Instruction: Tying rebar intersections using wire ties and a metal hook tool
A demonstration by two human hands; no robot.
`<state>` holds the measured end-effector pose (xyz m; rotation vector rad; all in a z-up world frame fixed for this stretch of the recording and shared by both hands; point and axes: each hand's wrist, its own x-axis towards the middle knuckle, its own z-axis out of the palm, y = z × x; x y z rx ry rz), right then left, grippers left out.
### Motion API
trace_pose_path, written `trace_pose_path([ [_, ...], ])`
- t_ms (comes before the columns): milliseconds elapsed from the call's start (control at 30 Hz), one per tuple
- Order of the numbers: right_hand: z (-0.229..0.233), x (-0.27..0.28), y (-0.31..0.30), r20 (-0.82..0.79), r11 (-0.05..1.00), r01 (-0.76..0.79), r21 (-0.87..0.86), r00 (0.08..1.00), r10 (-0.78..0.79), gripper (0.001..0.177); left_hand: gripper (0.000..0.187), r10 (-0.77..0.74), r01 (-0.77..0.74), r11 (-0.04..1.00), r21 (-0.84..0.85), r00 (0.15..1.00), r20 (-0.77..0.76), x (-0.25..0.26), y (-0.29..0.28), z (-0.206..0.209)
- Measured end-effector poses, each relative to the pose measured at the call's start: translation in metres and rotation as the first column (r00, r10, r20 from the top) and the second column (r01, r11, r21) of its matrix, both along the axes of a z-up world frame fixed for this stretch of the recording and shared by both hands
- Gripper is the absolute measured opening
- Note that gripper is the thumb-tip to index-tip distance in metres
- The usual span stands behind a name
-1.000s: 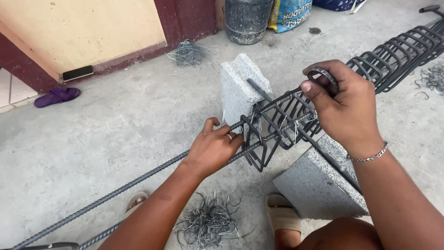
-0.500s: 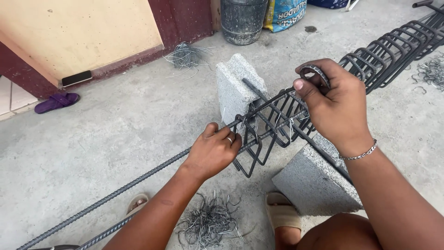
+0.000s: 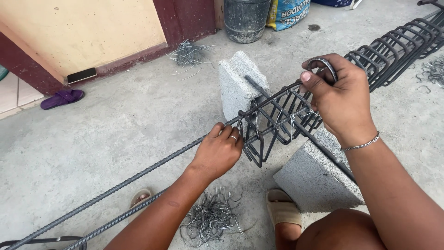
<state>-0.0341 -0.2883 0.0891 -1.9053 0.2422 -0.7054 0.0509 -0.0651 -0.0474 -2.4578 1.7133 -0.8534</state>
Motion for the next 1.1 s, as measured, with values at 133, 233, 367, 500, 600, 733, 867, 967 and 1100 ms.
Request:
trace_pose_path([
  [133,-0.002,0.001,-0.004,0.017,0.998,-0.029,0.056,0.999,0.028,0.015,0.008,-0.018,0.019,1.0,0.005,0.996,-0.082,-0.005,0.0,0.004],
  [233,-0.001,0.0,-0.004,0.018,0.998,-0.033,0.047,0.999,0.033,0.015,0.012,0.054,-0.037,0.995,0.093,0.981,-0.188,-0.004,0.001,0.015],
  [367,0.0,-0.001,-0.004,0.02,0.998,-0.016,0.067,1.0,0.015,0.015,0.014,0.174,-0.217,0.974,-0.062,0.895,-0.411,-0.002,0.012,0.036],
  [500,-0.002,-0.001,-0.007,0.061,0.994,-0.054,0.098,0.997,0.048,0.017,0.022,0.182,-0.478,0.871,-0.114,0.529,-0.829,0.017,0.024,0.038],
  [600,0.001,-0.003,-0.006,0.058,0.995,-0.059,0.081,0.997,0.054,0.019,0.023,0.171,-0.411,0.891,-0.193,0.698,-0.696,0.022,0.038,0.031],
  [733,0.002,-0.006,-0.007,0.085,0.991,-0.11,0.075,0.991,0.104,0.018,0.03,0.14,-0.498,0.863,-0.087,0.399,-0.906,0.019,0.033,0.049],
  [867,0.01,-0.014,-0.005,0.132,0.982,-0.184,-0.028,0.974,0.186,0.02,0.044,-0.018,-0.503,0.855,0.121,-0.262,-0.965,0.015,0.027,0.051],
  [967,0.017,-0.024,-0.002,0.144,0.981,-0.195,-0.019,0.97,0.195,0.02,0.06,-0.116,-0.422,0.902,0.094,-0.447,-0.887,0.015,0.03,0.046],
  [1100,0.025,-0.037,0.003,0.135,0.986,-0.163,-0.014,0.977,0.164,0.019,0.054,-0.185,-0.321,0.947,0.018,-0.591,-0.785,0.007,0.029,0.053],
])
